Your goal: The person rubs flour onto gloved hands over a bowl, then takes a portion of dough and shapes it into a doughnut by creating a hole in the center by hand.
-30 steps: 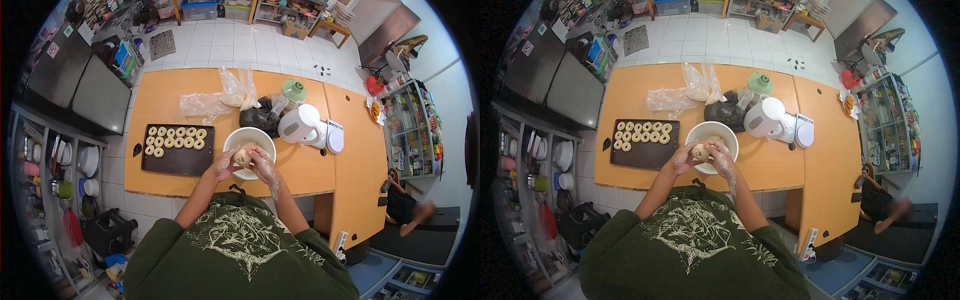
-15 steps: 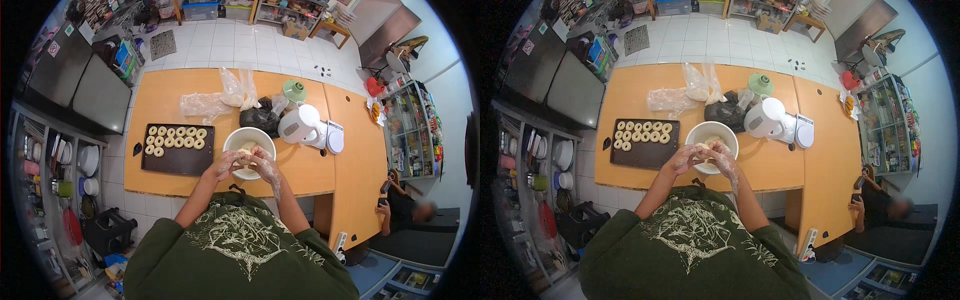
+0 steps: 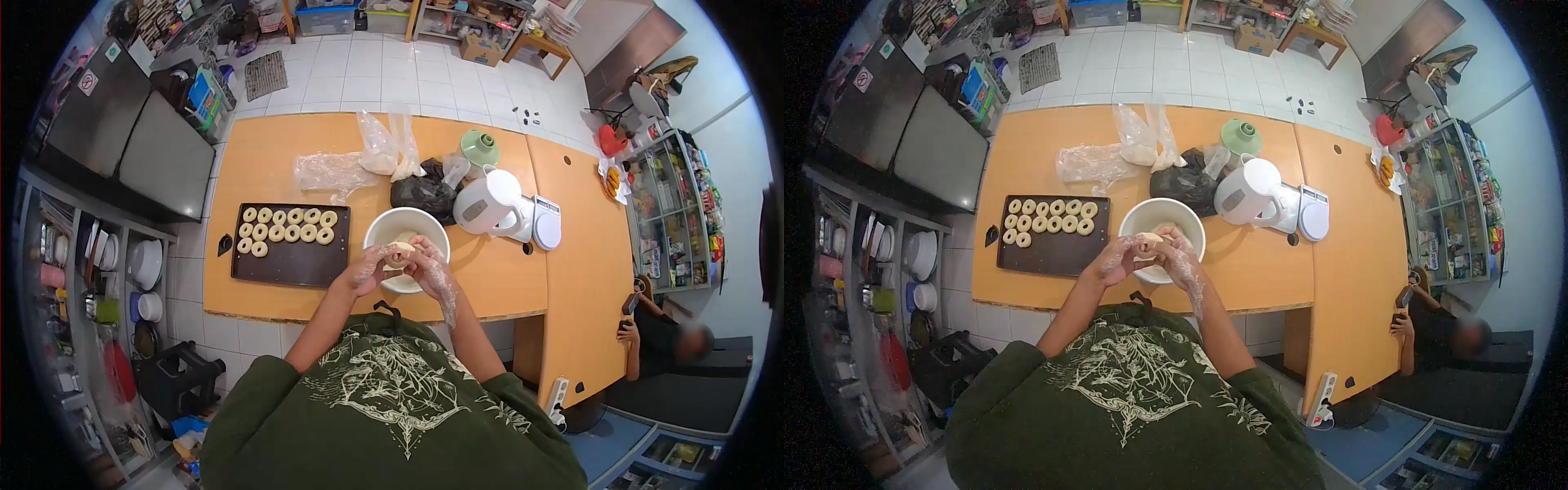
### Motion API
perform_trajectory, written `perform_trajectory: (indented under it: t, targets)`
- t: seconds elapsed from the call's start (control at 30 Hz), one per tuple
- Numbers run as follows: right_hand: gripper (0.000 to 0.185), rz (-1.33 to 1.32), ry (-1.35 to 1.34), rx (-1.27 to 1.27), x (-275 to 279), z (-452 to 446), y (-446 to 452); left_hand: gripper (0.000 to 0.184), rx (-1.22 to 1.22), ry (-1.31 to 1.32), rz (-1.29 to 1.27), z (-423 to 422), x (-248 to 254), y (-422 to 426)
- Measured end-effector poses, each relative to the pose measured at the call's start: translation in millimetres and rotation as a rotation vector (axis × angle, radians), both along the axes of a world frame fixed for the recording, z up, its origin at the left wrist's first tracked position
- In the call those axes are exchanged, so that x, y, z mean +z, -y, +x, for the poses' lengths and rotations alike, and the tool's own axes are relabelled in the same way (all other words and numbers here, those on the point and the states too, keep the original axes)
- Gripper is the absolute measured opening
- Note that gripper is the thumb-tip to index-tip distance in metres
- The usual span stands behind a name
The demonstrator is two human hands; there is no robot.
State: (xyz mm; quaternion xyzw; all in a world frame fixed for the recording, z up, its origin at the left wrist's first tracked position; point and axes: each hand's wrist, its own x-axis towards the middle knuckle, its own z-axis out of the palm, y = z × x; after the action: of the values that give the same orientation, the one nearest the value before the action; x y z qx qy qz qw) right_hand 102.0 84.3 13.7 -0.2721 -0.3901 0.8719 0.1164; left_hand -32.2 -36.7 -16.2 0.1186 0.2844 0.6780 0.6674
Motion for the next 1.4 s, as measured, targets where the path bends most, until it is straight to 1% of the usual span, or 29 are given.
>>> perform_trajectory:
  t: [0.07, 0.1, 0.17, 0.2, 0.27, 0.3, 0.37, 0.4, 0.43, 0.47, 0.5, 0.6, 0.63, 0.7, 0.73, 0.77, 0.83, 0.9, 0.97, 1.0, 1.07, 1.13, 1.2, 1.23, 1.3, 1.33, 1.37, 1.4]
  targets:
    - [0.024, -0.042, -0.029, -0.023, 4, 0, 0, 0.029, 0.034, -0.138, -0.179, 0, -6, 0]
    - [0.023, -0.085, -0.058, -0.045, 7, 0, 1, 0.029, 0.034, -0.138, -0.178, 0, -5, -1]
    - [0.022, -0.134, -0.048, -0.021, 7, 3, 1, 0.031, 0.023, -0.106, -0.078, 1, -4, -3]
    - [0.022, -0.185, -0.038, 0.002, 6, 4, 1, 0.031, 0.026, -0.106, -0.078, 1, -1, -3]
    - [0.019, -0.194, -0.037, 0.019, 1, 3, 1, 0.035, 0.072, 0.019, -0.096, 3, 5, -3]
    - [0.018, -0.201, -0.035, 0.033, 1, 3, 1, 0.035, 0.071, 0.02, -0.096, 2, 7, -3]
    - [0.016, -0.233, -0.025, 0.005, 0, 1, 0, 0.037, -0.053, 0.148, -0.017, -2, 9, -3]
    - [0.017, -0.266, -0.015, -0.024, 0, 0, 0, 0.037, -0.053, 0.148, -0.018, -2, 5, -4]
    - [0.017, -0.267, -0.016, -0.025, -3, 0, 0, 0.037, -0.015, 0.095, -0.102, 0, -2, -5]
    - [0.017, -0.183, 0.004, -0.014, -10, -1, -1, 0.038, 0.02, 0.041, -0.185, 1, -7, -6]
    - [0.019, -0.099, 0.023, -0.004, -9, -2, 0, 0.038, 0.019, 0.041, -0.185, 1, -5, -6]
    - [0.02, -0.128, 0.005, -0.011, -4, 0, -1, 0.037, 0.001, 0.06, -0.171, 1, 1, -5]
    - [0.02, -0.129, 0.006, -0.012, -6, -1, 0, 0.038, 0.031, 0.018, -0.217, 2, 3, -5]
    - [0.021, -0.036, 0.066, -0.014, -7, -1, 1, 0.038, 0.059, -0.021, -0.263, 4, 7, -5]
    - [0.021, -0.037, 0.067, -0.014, -5, -1, 1, 0.038, 0.073, -0.07, -0.307, 4, 9, -5]
    - [0.022, 0.01, 0.088, 0.025, -3, 0, 0, 0.038, 0.087, -0.119, -0.352, 4, 10, -4]
    - [0.022, 0.057, 0.109, 0.065, 0, 0, -2, 0.037, 0.083, -0.101, -0.32, 0, -1, -5]
    - [0.023, 0.22, 0.266, 0.167, -1, -1, -4, 0.037, 0.08, -0.084, -0.286, -3, -5, -2]
    - [0.024, 0.225, 0.279, 0.143, -4, 0, -7, 0.033, -0.045, -0.233, -0.138, -7, -3, 2]
    - [0.024, 0.23, 0.293, 0.119, -4, 0, -9, 0.033, -0.046, -0.234, -0.137, -6, 2, 1]
    - [0.021, 0.276, 0.301, 0.111, -4, 0, -10, 0.032, -0.043, -0.331, -0.266, -5, 14, -2]
    - [0.018, 0.322, 0.308, 0.105, -7, 0, -11, 0.032, -0.028, -0.371, -0.286, -5, 10, -3]
    - [0.012, 0.196, 0.199, 0.066, -10, 0, -10, 0.032, -0.015, -0.41, -0.308, -5, 8, -3]
    - [0.012, 0.196, 0.2, 0.064, -8, 1, -9, 0.033, 0.002, -0.415, -0.29, -4, 8, -4]
    - [0.011, 0.025, 0.086, -0.02, -4, 1, -6, 0.035, 0.02, -0.42, -0.273, -5, 7, -5]
    - [0.011, 0.023, 0.086, -0.018, -4, 1, -6, 0.034, -0.02, -0.494, -0.276, -6, 6, -7]
    - [0.011, -0.049, 0.031, -0.025, -5, 2, -6, 0.034, -0.06, -0.568, -0.278, -6, 6, -7]
    - [0.012, -0.119, -0.024, -0.033, -6, 3, -7, 0.034, -0.06, -0.568, -0.277, -6, 6, -7]
